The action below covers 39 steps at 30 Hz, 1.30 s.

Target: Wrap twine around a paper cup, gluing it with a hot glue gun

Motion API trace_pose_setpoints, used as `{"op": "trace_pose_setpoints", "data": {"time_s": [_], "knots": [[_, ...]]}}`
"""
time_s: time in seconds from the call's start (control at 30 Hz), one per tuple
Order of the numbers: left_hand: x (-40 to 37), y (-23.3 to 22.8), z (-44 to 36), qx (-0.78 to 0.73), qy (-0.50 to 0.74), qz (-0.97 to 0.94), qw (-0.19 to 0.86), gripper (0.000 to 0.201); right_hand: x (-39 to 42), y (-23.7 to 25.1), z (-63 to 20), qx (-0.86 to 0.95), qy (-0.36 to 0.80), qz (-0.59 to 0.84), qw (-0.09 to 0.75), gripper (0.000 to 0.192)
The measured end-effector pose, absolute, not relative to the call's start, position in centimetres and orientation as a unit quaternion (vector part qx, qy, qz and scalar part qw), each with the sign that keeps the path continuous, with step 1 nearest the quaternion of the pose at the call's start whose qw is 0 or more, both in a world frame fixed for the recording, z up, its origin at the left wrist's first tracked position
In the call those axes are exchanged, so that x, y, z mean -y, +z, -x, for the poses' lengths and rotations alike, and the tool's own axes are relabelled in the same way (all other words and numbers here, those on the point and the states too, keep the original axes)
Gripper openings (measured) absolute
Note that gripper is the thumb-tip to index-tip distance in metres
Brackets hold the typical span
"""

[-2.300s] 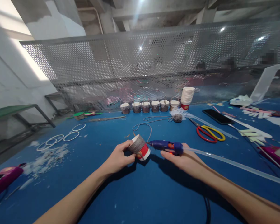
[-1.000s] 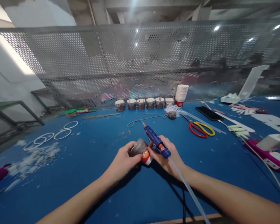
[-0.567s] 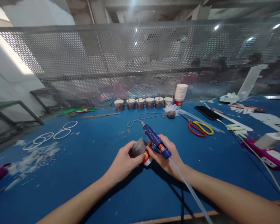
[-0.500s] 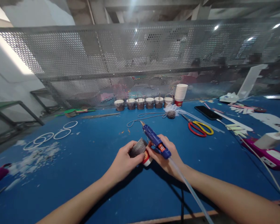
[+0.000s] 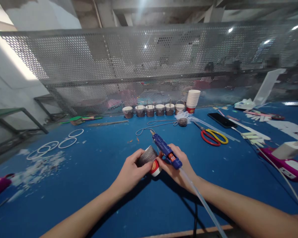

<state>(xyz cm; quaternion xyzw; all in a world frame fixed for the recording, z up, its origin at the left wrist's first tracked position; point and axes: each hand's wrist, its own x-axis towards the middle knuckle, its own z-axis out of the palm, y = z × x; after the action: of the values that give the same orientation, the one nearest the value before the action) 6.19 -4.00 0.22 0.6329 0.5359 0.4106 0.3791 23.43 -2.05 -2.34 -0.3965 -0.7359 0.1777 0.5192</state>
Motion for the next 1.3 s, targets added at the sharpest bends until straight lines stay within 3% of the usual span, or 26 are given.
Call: {"op": "trace_pose_setpoints", "data": {"time_s": [0.7, 1.13, 1.3], "knots": [[4.1, 0.7, -5.3, -0.503, 0.421, -0.648, 0.387, 0.023, 1.8, -2.8, -23.5, 0.734, 0.179, 0.41, 0.512, 0.007], [3.2, 0.5, -4.8, -0.469, 0.435, -0.543, 0.544, 0.015, 1.5, -2.4, -23.8, 0.696, 0.272, 0.412, 0.522, 0.01], [3.1, 0.8, -4.4, -0.497, 0.43, -0.568, 0.496, 0.014, 1.6, -1.8, -24.0, 0.695, 0.292, 0.398, 0.523, 0.01]]}}
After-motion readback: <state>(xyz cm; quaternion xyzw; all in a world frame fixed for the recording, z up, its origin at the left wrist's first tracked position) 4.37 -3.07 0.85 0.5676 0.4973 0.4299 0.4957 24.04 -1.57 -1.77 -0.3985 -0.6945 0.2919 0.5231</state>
